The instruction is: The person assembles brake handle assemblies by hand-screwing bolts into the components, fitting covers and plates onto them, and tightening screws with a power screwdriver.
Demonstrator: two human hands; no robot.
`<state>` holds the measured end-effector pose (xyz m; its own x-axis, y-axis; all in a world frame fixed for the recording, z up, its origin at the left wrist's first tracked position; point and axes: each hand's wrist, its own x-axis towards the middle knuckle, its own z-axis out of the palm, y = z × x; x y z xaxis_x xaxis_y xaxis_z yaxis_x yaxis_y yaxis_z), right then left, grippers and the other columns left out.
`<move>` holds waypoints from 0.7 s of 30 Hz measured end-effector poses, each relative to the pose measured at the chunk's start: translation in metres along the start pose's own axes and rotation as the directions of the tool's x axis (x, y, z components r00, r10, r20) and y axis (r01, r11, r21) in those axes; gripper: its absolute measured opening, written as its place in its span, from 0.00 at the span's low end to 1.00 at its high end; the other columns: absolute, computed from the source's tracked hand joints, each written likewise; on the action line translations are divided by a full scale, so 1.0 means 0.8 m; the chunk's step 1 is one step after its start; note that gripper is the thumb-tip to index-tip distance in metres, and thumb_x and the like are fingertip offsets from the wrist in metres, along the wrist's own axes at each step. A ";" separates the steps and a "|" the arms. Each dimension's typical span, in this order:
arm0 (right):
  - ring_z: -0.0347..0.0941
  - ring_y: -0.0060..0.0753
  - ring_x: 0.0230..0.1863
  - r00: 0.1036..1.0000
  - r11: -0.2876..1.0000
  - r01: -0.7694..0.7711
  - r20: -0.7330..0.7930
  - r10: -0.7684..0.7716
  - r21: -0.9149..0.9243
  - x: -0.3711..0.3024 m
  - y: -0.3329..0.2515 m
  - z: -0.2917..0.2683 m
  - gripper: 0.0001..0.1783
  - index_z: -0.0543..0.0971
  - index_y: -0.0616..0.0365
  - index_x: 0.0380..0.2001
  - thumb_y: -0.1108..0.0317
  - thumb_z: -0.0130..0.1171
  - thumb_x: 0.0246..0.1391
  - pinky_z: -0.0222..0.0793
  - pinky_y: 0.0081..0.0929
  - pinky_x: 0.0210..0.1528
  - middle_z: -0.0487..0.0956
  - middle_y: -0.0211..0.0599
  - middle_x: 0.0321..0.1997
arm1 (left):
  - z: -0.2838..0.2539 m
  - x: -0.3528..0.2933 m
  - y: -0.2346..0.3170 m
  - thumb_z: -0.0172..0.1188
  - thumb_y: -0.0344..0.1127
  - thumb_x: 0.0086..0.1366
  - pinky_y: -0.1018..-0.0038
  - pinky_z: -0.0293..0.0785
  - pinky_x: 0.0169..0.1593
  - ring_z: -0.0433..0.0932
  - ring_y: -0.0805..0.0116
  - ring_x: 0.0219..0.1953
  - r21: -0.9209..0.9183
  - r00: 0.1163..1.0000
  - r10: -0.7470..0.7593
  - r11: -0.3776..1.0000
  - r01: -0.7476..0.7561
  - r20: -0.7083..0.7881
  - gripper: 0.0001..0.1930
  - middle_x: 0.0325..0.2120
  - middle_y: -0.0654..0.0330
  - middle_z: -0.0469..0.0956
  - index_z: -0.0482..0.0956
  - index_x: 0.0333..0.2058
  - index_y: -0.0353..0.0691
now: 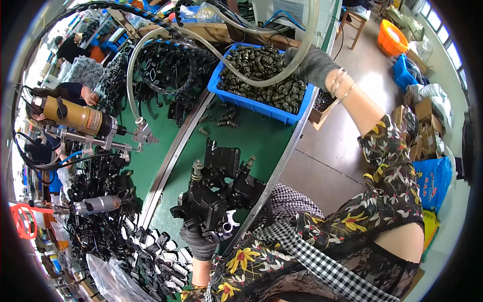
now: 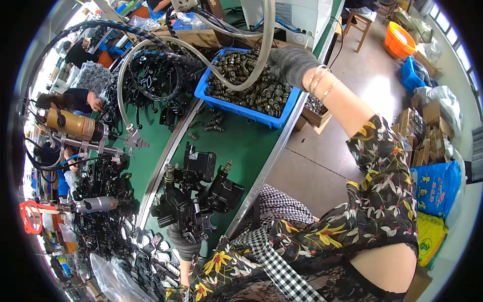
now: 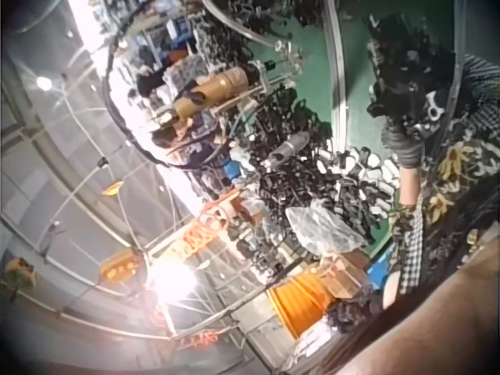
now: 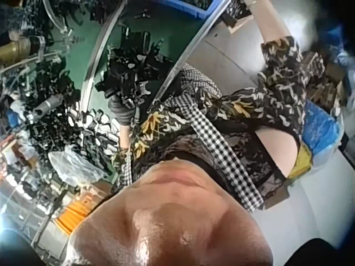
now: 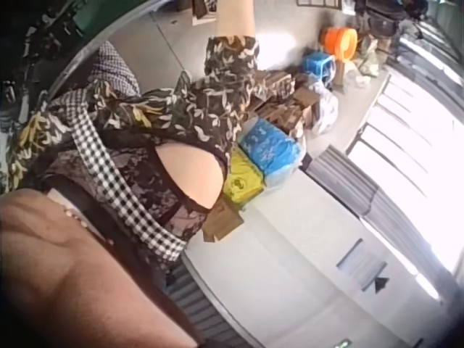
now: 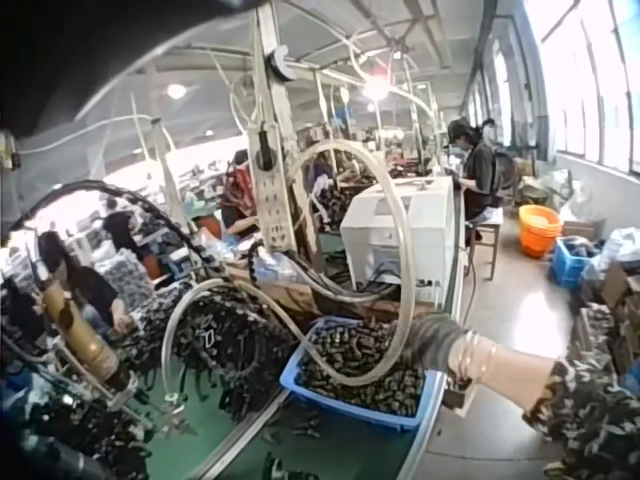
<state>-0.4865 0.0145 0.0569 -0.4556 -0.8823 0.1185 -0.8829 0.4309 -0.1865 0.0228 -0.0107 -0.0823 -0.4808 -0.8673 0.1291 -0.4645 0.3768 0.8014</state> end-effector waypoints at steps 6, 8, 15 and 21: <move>0.77 0.48 0.44 0.987 0.983 0.147 -0.051 -0.153 -0.112 0.015 0.038 0.009 0.15 0.79 0.57 0.41 0.73 0.62 0.46 0.73 0.39 0.45 0.78 0.46 0.43 | 0.002 -0.015 -0.013 0.67 0.32 0.44 0.66 0.75 0.40 0.80 0.49 0.35 0.065 0.994 0.105 0.992 -0.106 0.013 0.41 0.37 0.50 0.79 0.65 0.60 0.37; 0.76 0.49 0.45 0.974 0.961 0.222 -0.015 -0.227 -0.167 0.023 0.046 0.009 0.15 0.79 0.58 0.41 0.75 0.61 0.47 0.73 0.39 0.46 0.77 0.44 0.46 | 0.004 -0.030 -0.055 0.66 0.30 0.44 0.66 0.75 0.43 0.80 0.50 0.38 0.071 0.995 -0.072 0.995 0.068 0.063 0.41 0.41 0.49 0.79 0.64 0.62 0.39; 0.74 0.50 0.48 0.875 0.875 0.483 0.053 -0.481 -0.030 0.045 0.061 0.019 0.14 0.76 0.58 0.42 0.67 0.61 0.52 0.70 0.44 0.50 0.76 0.46 0.45 | 0.004 -0.022 -0.056 0.47 0.54 0.67 0.74 0.81 0.20 0.79 0.72 0.25 0.333 0.990 0.144 0.933 -0.136 0.000 0.26 0.35 0.58 0.81 0.73 0.50 0.38; 0.73 0.28 0.45 0.977 0.966 0.206 0.083 -0.195 -0.155 0.006 0.131 0.044 0.17 0.73 0.63 0.46 0.79 0.54 0.51 0.71 0.22 0.50 0.77 0.35 0.44 | 0.014 0.022 0.043 0.45 0.24 0.43 0.64 0.66 0.25 0.70 0.51 0.21 0.238 0.901 0.429 0.883 -0.404 -0.062 0.28 0.22 0.56 0.71 0.71 0.48 0.41</move>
<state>-0.5773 0.0484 0.0034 -0.2638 -0.9619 0.0715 -0.9645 0.2642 -0.0047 -0.0103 -0.0090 -0.0589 -0.5866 -0.6402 0.4960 -0.3934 0.7606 0.5164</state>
